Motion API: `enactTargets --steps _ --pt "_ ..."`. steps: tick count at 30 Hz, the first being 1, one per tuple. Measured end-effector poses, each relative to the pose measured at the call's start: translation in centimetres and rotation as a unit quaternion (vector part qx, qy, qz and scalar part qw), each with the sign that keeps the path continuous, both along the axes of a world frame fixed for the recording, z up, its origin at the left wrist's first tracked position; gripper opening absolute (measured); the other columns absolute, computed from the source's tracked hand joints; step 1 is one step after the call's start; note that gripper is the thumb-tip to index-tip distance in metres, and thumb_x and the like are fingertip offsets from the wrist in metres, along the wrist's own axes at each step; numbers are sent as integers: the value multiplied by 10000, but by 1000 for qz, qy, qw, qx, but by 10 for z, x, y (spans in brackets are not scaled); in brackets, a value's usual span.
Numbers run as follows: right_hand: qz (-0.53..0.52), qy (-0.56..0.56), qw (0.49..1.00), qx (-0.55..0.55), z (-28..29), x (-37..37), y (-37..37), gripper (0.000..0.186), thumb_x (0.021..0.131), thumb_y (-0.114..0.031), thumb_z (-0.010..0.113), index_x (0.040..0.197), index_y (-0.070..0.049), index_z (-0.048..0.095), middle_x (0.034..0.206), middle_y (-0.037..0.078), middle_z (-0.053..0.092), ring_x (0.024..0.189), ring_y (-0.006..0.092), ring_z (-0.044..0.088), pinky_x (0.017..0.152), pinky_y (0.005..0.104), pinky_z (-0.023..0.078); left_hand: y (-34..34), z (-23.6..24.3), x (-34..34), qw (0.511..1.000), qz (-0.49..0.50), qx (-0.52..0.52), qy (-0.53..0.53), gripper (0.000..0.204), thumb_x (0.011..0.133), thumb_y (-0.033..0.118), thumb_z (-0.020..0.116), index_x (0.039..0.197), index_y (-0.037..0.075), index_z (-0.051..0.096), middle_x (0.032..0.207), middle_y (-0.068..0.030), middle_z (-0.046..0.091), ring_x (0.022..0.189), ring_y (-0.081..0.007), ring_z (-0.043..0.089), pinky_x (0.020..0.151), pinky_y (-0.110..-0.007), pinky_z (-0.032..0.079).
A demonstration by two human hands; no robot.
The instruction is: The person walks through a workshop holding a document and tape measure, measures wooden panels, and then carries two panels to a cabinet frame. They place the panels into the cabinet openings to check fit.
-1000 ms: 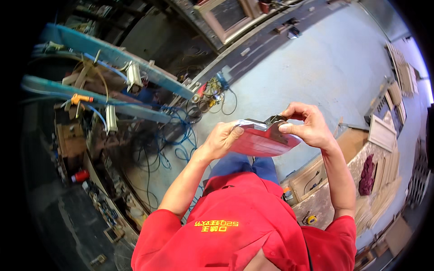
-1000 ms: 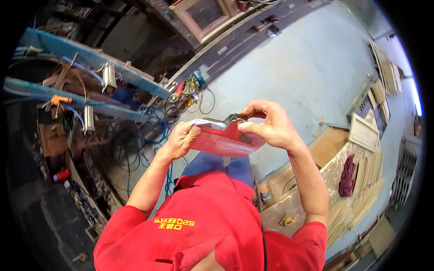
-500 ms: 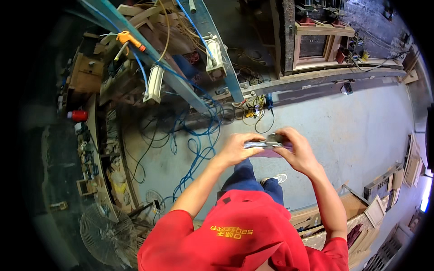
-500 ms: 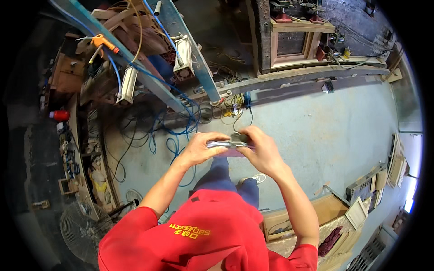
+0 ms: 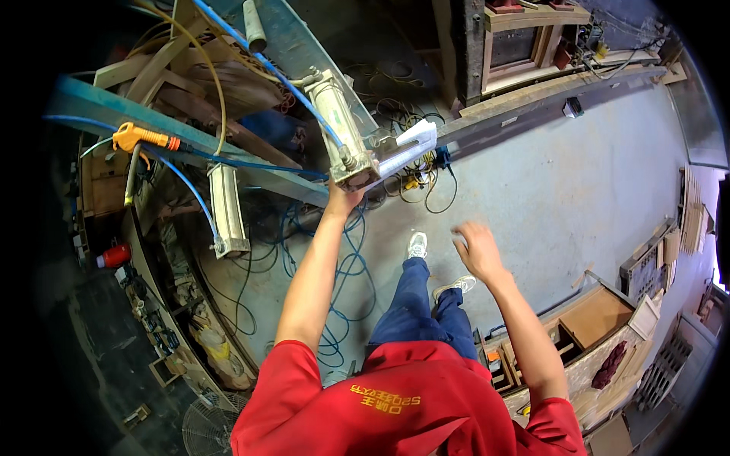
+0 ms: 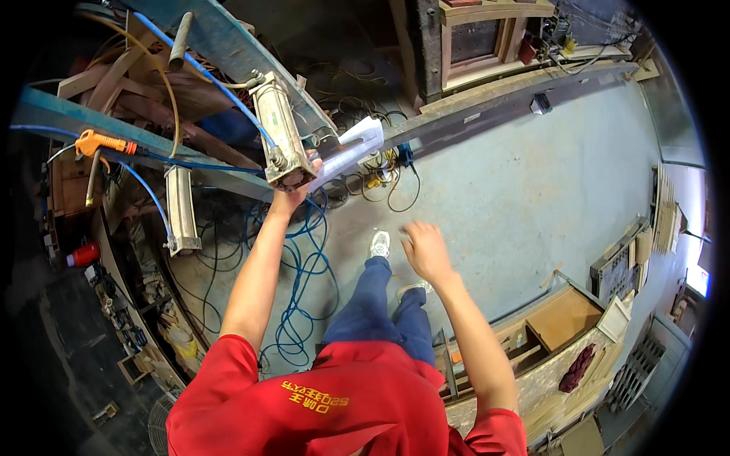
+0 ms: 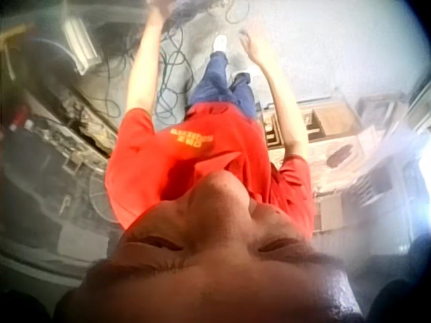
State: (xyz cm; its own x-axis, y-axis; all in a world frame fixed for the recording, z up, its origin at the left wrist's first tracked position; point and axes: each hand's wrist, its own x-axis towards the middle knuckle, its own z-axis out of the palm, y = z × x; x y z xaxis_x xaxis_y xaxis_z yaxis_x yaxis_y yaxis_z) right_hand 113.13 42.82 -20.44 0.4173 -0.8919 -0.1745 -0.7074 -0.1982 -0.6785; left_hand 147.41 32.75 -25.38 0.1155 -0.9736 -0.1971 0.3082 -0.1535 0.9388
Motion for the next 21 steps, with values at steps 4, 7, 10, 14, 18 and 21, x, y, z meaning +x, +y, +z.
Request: enactTargets --steps 4,7,10,14,18,21 --pt "-58 44 991 109 -35 -49 89 192 869 -125 689 1043 -46 679 1023 176 691 1006 397 642 887 486 499 -16 -2 -8 960 -22 18 -280 494 920 41 761 1368 9 557 1292 -90 636 1135 -180 592 996 -347 514" --pt "-71 70 984 145 -39 -65 140 165 868 -132 699 992 -30 661 967 195 691 897 412 666 777 484 532 -13 -30 10 986 66 8 152 393 1033 166 601 1399 38 542 1361 -106 606 1217 -230 595 1141 -441 458" --pt "-86 49 982 159 -42 -69 172 149 869 -126 685 977 -26 662 945 197 692 894 411 669 768 483 533 -13 -57 29 968 29 -54 243 385 1068 223 558 1415 56 538 1408 -92 586 1257 -236 588 1193 -471 430" --pt "-109 56 971 205 -33 -70 184 164 877 -135 681 993 -21 686 923 195 699 878 405 675 772 476 538 -26 -63 28 997 4 -58 -56 424 1050 270 618 1412 59 550 1411 -72 598 1267 -249 582 1147 -405 448" --pt "-123 44 963 236 -29 -82 179 178 881 -137 682 1015 -21 688 941 198 700 898 400 674 797 471 537 -31 -71 45 816 11 -80 -572 544 994 334 711 1429 49 552 1399 -117 622 1286 -303 569 1075 -378 458" --pt "-177 52 947 261 -28 -100 178 168 879 -140 673 1004 -29 684 1007 209 702 972 420 662 845 483 530 -45 -64 24 819 95 -151 -546 515 964 407 746 1266 2 641 1188 -128 678 1118 -305 624 992 -436 492"
